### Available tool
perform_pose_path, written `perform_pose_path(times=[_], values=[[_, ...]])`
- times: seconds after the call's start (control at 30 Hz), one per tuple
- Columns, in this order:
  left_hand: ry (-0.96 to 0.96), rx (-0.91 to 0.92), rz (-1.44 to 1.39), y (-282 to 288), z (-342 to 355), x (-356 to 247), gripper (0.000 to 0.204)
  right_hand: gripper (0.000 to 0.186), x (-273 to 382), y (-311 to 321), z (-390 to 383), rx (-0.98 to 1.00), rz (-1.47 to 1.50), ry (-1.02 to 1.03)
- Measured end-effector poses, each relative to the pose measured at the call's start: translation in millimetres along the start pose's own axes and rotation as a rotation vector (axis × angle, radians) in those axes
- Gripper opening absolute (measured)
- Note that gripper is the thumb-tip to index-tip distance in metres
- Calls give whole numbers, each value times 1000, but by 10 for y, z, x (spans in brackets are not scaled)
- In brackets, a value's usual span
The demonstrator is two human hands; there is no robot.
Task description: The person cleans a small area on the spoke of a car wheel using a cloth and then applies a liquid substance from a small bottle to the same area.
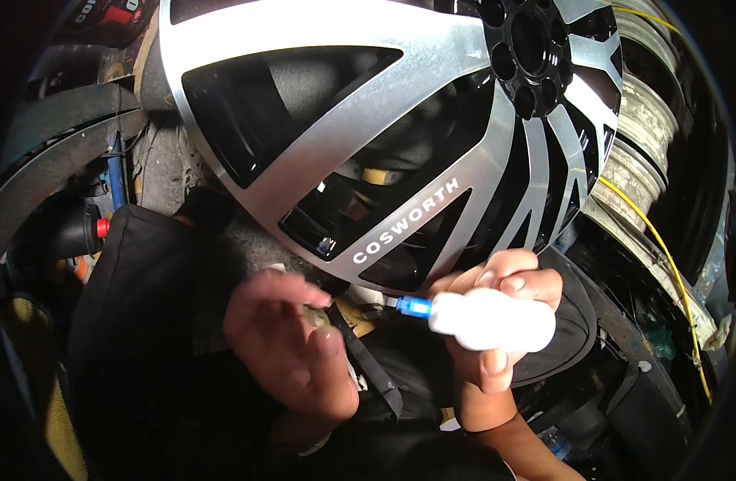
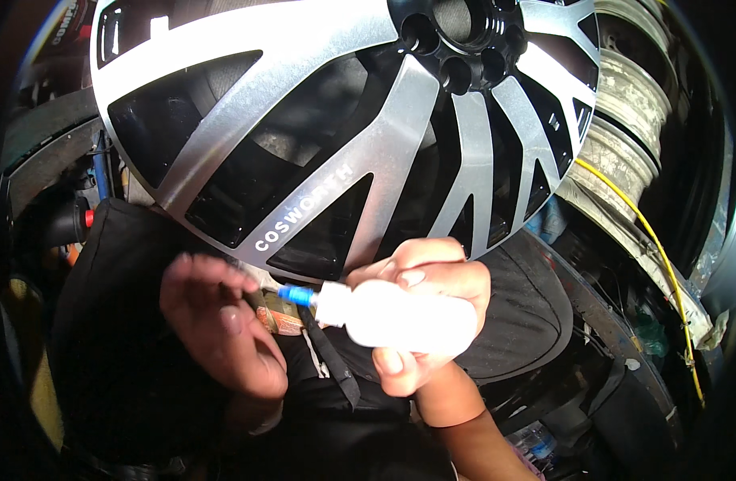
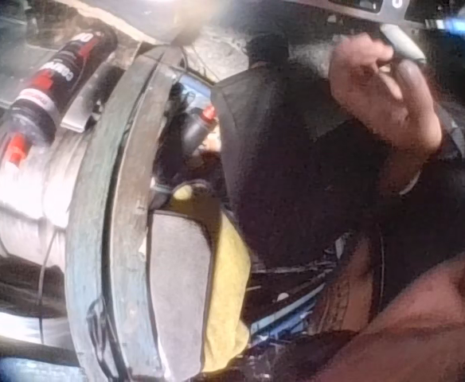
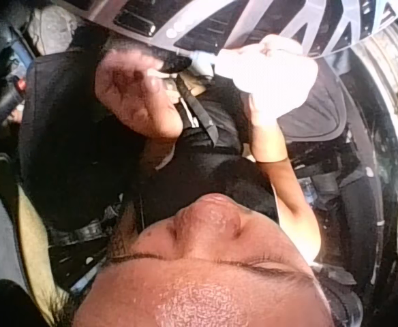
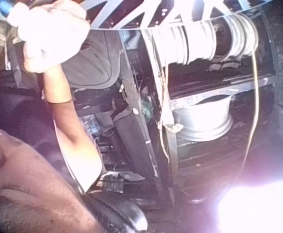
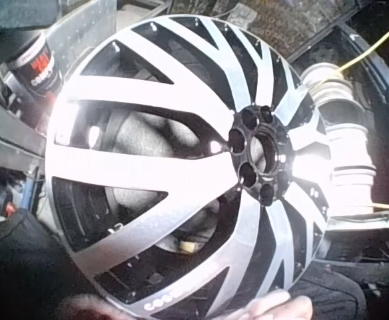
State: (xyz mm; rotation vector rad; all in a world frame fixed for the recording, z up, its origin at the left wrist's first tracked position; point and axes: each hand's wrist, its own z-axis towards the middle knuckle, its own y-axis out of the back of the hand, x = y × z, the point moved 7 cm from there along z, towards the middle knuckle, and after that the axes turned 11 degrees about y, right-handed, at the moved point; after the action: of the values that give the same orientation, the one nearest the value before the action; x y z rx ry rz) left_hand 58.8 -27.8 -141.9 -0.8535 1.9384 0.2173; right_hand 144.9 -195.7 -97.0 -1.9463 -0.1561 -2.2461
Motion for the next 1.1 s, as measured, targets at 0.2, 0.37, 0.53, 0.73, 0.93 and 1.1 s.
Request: perform_pose_path(times=[0.2, 0.37, 0.53, 0.73, 0.93, 1.1], values=[[-204, 128, 146, -93, -57, -169, 25, 51, 32, -166, -51, 43, 264, -74], [-196, 110, 5, -115, -68, -231, 14, 49, 52, -125, -65, 67, 169, -121], [-94, 156, -200, -154, -88, -202, 23, 52, -12, -64, -127, 33, 280, -250], [33, 105, -318, -54, -120, -68, 26, 53, 39, -103, -127, 43, 338, -196], [148, 43, -564, -66, -93, 21, 16, 59, 100, 82, -79, -82, 56, -187], [73, 23, -397, -74, -114, -14, 15, 59, 9, 128, -102, -78, -226, -52]])
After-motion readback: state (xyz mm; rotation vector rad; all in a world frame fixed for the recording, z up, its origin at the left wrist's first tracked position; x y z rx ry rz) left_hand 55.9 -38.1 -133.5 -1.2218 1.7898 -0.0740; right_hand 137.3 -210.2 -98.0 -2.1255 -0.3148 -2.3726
